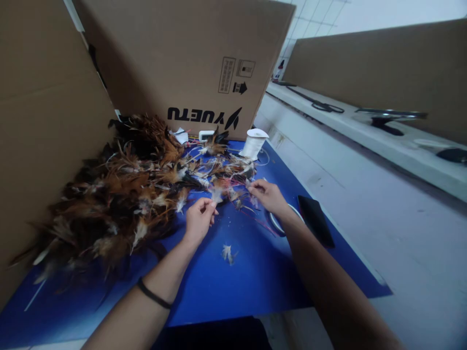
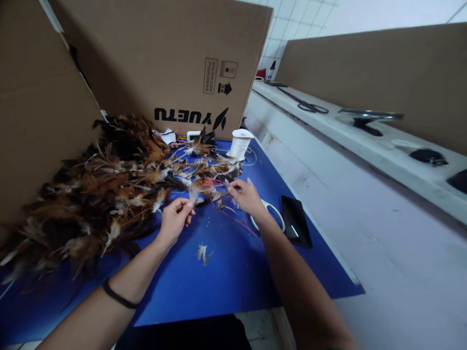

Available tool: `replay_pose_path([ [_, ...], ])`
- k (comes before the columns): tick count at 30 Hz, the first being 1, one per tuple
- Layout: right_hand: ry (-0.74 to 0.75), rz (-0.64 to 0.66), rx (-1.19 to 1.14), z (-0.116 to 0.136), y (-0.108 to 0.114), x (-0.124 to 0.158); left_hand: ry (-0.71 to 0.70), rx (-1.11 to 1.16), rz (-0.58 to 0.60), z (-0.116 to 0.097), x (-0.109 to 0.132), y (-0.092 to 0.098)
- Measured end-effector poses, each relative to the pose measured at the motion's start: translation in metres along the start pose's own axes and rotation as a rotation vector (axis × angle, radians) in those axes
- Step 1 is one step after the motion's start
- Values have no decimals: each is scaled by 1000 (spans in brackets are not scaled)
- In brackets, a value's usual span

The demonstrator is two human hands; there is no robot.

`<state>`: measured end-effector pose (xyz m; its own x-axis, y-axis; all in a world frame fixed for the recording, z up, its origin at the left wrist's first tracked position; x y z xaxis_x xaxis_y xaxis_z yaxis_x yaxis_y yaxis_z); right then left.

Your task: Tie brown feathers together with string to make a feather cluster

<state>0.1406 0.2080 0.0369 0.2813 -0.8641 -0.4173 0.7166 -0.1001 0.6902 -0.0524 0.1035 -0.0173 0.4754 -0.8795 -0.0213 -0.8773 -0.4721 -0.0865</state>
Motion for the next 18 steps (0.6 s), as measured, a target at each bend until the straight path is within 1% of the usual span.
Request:
replay_pose_path([
  [2, -148, 8, -238, -7, 5, 8, -7, 3, -4, -1, 0, 0],
  [4, -314, 42, -498, -11, 2, 18, 1, 17, 5, 0, 2, -2],
  [5, -374, 63, -585, -11, -1, 24, 7, 27, 16, 0, 3, -3],
  [8, -430, 144, -657, -2, -13, 39, 24, 43, 63, 2, 6, -9],
  [10, -435, 233, -669, 7, -24, 49, 23, 45, 82, 1, 8, -11],
  [14, -453, 399, -665, 22, -44, 64, -22, 42, 72, -3, 9, -11],
  [16, -477, 443, -686, 26, -49, 68, -60, 25, 77, -6, 10, -11],
  [18, -506, 460, -709, 27, -52, 71, -89, -5, 87, -7, 11, -12],
])
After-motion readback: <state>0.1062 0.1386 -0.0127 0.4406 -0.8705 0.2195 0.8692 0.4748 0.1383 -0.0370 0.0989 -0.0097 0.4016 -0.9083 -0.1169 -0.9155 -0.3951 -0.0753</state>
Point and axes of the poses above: each hand's wrist, its own x-axis away from the middle knuckle, its own y-axis out of the back of the hand, z = x × y, the point moved 9 cm from there along -x, towards the middle knuckle, and after that the axes turned 10 degrees about -z, right-handed, at the moved point
